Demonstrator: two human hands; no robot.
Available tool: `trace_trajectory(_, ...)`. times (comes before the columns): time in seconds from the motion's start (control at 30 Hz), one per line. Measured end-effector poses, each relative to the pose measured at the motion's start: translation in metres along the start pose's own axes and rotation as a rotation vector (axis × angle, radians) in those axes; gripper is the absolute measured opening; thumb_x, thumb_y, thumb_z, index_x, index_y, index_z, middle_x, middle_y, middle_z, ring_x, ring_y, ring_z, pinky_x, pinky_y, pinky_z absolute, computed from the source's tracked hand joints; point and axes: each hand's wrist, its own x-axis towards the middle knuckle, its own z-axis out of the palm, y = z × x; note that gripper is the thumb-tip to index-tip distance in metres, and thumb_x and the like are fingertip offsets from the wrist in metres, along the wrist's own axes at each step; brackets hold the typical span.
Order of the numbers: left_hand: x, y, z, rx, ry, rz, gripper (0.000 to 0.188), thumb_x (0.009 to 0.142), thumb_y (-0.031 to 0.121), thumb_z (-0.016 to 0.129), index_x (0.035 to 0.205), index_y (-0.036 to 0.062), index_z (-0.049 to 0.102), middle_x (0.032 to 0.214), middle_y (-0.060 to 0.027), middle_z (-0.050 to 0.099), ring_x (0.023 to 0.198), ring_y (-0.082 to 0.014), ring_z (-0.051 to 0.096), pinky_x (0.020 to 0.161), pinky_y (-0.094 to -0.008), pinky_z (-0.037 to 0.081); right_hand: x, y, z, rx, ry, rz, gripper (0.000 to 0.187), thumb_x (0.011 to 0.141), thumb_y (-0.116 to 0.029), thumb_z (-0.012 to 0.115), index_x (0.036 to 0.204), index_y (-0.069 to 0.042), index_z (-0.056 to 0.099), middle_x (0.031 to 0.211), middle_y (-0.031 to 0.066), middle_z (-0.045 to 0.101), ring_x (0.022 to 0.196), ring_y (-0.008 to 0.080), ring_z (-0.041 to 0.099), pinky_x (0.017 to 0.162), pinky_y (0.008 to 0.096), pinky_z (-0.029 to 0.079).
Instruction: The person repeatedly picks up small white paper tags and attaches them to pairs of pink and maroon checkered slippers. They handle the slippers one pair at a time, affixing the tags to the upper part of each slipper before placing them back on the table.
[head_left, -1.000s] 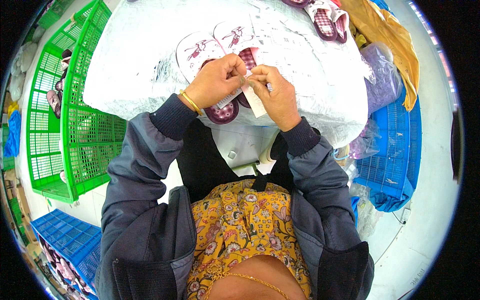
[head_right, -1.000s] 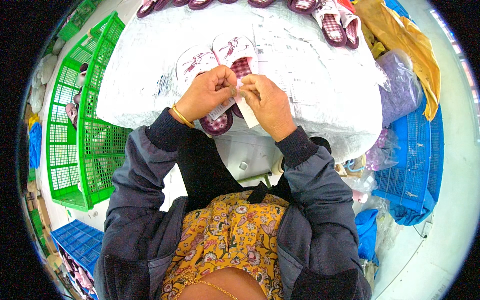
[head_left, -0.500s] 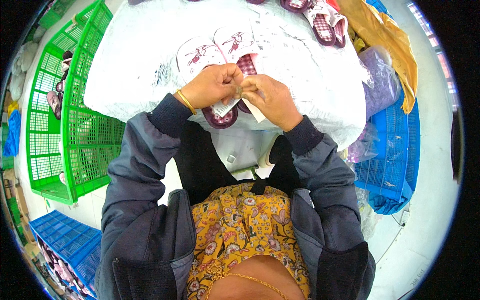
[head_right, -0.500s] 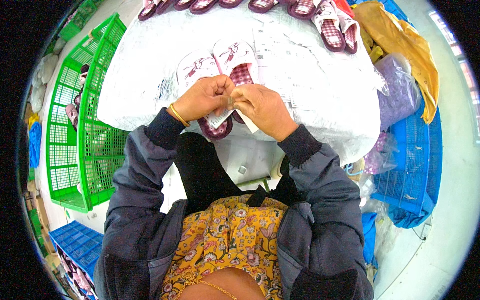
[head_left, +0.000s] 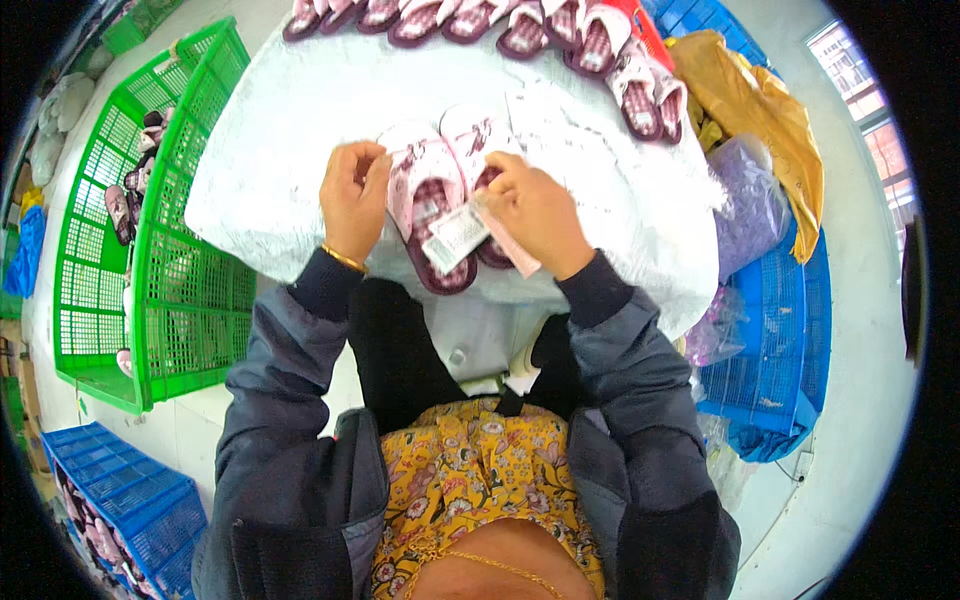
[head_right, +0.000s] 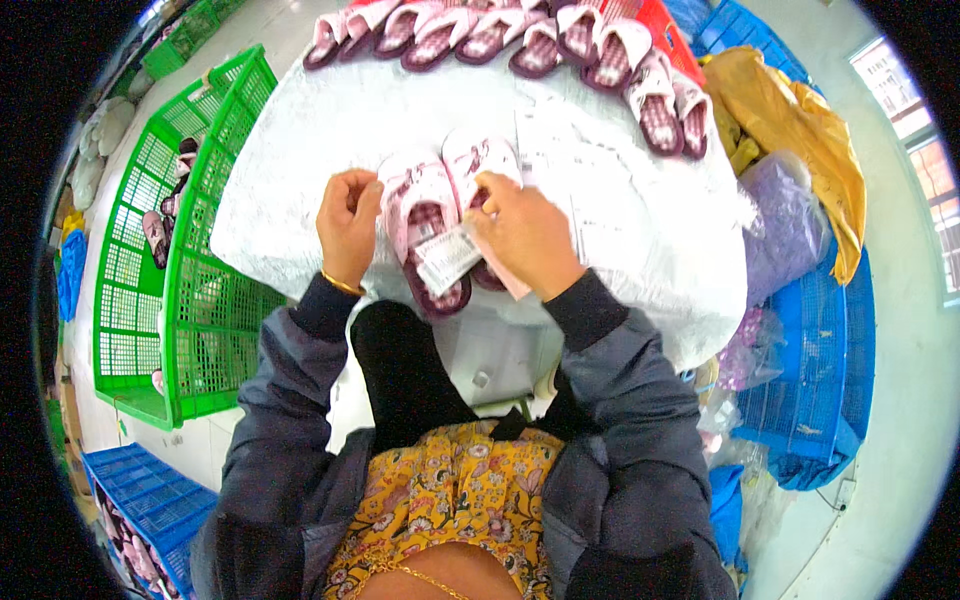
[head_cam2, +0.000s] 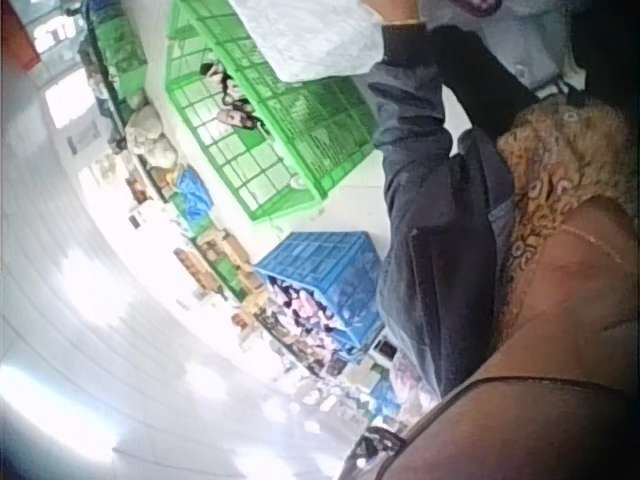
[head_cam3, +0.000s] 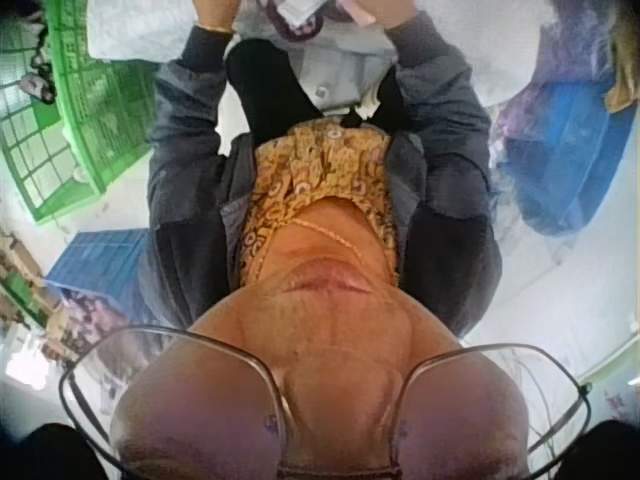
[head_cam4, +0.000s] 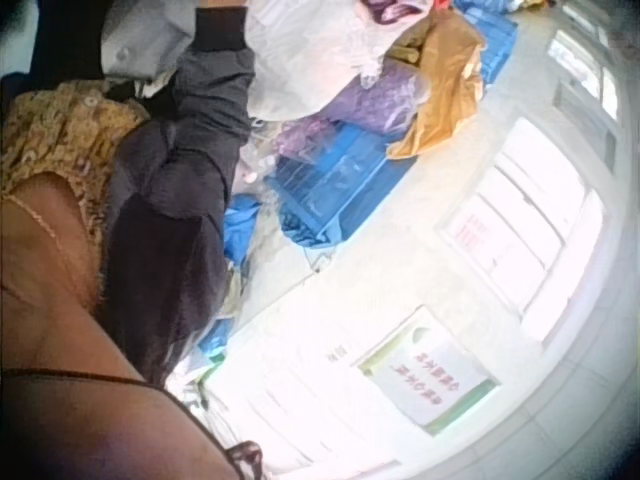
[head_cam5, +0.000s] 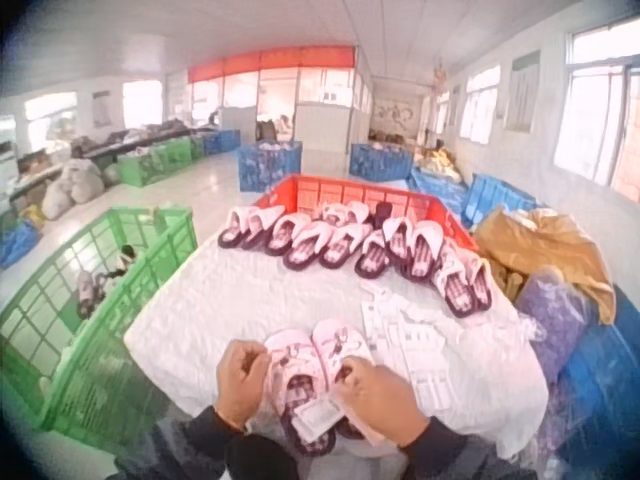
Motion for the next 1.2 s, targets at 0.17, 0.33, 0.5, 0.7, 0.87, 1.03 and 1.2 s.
trace_trajectory(0.17, -0.010, -0.038, -0.001, -0.066, 0.094, -0.071, 0.009, 0.094, 0.008, 0.061, 0.100, 0.0016, 0.059, 0.087, -0.0001, 0.058, 0.076, -0.0067, 0.052, 0.068, -0.0233, 0.046, 0.029, -0.003, 0.029, -0.117, -0.122, 0.037, 0.056, 0.083, -0.038, 0.071, 0.127, -0.008, 0.054, 0.081, 0.0145, 0.069, 0.076, 0.0331, 0.067, 0.067, 0.0410, 0.051)
trace_trajectory(0.33, -0.013, -0.038, 0.004, -0.193, 0.167, -0.130, 0.016, 0.092, 0.004, 0.063, 0.106, 0.0017, 0.057, 0.090, -0.0020, 0.058, 0.076, -0.0077, 0.054, 0.069, -0.0229, 0.046, 0.029, 0.005, 0.029, 0.132, 0.005, 0.035, 0.031, 0.081, -0.022, 0.073, 0.108, -0.010, 0.063, 0.074, 0.0106, 0.066, 0.066, 0.0269, 0.066, 0.060, 0.0368, 0.049)
trace_trajectory(0.5, -0.019, -0.042, 0.002, -0.255, 0.201, -0.158, 0.019, 0.092, 0.001, 0.061, 0.110, 0.0025, 0.054, 0.091, -0.0022, 0.056, 0.077, -0.0072, 0.052, 0.070, -0.0218, 0.045, 0.062, 0.023, -0.019, 0.119, 0.102, 0.040, 0.025, 0.080, -0.025, 0.075, 0.098, -0.010, 0.065, 0.077, 0.0145, 0.066, 0.067, 0.0293, 0.065, 0.061, 0.0389, 0.050)
trace_trajectory(0.7, -0.017, -0.044, 0.001, -0.215, 0.122, -0.156, 0.021, 0.090, 0.001, 0.062, 0.110, 0.0036, 0.056, 0.093, -0.0019, 0.053, 0.081, -0.0080, 0.052, 0.068, -0.0210, 0.043, 0.318, 0.058, -0.191, -0.064, 0.530, 0.016, 0.045, 0.087, -0.043, 0.064, 0.105, -0.002, 0.062, 0.115, 0.0203, 0.063, 0.093, 0.0366, 0.064, 0.077, 0.0411, 0.051)
trace_trajectory(0.87, 0.072, -0.035, -0.018, 0.174, -0.065, -0.002, 0.026, 0.083, 0.005, 0.068, 0.108, 0.0038, 0.061, 0.097, -0.0062, 0.058, 0.083, -0.0137, 0.056, 0.067, -0.0257, 0.045, 0.320, 0.084, -0.166, -0.392, 0.504, -0.200, 0.044, 0.092, -0.042, 0.062, 0.113, -0.004, 0.064, 0.101, 0.0122, 0.070, 0.093, 0.0277, 0.067, 0.080, 0.0395, 0.051)
trace_trajectory(1.03, 0.248, -0.136, -0.034, 0.512, 0.003, 0.233, 0.032, 0.080, 0.013, 0.073, 0.110, 0.0047, 0.064, 0.100, -0.0117, 0.065, 0.093, -0.0277, 0.061, 0.082, -0.0382, 0.050, 0.195, 0.099, -0.033, 0.239, -0.015, -0.072, 0.024, 0.091, -0.025, 0.068, 0.106, -0.006, 0.067, 0.090, 0.0090, 0.070, 0.079, 0.0161, 0.065, 0.073, 0.0303, 0.051)
trace_trajectory(1.2, 0.390, -0.262, -0.033, 0.974, -0.046, 0.127, 0.036, 0.084, 0.030, 0.066, 0.117, 0.0157, 0.062, 0.110, -0.0155, 0.067, 0.097, -0.0395, 0.064, 0.087, -0.0469, 0.050, 0.100, 0.086, 0.001, 0.377, -0.478, 0.090, 0.025, 0.089, -0.019, 0.070, 0.106, -0.002, 0.066, 0.092, 0.0117, 0.068, 0.078, 0.0198, 0.066, 0.072, 0.0312, 0.053)
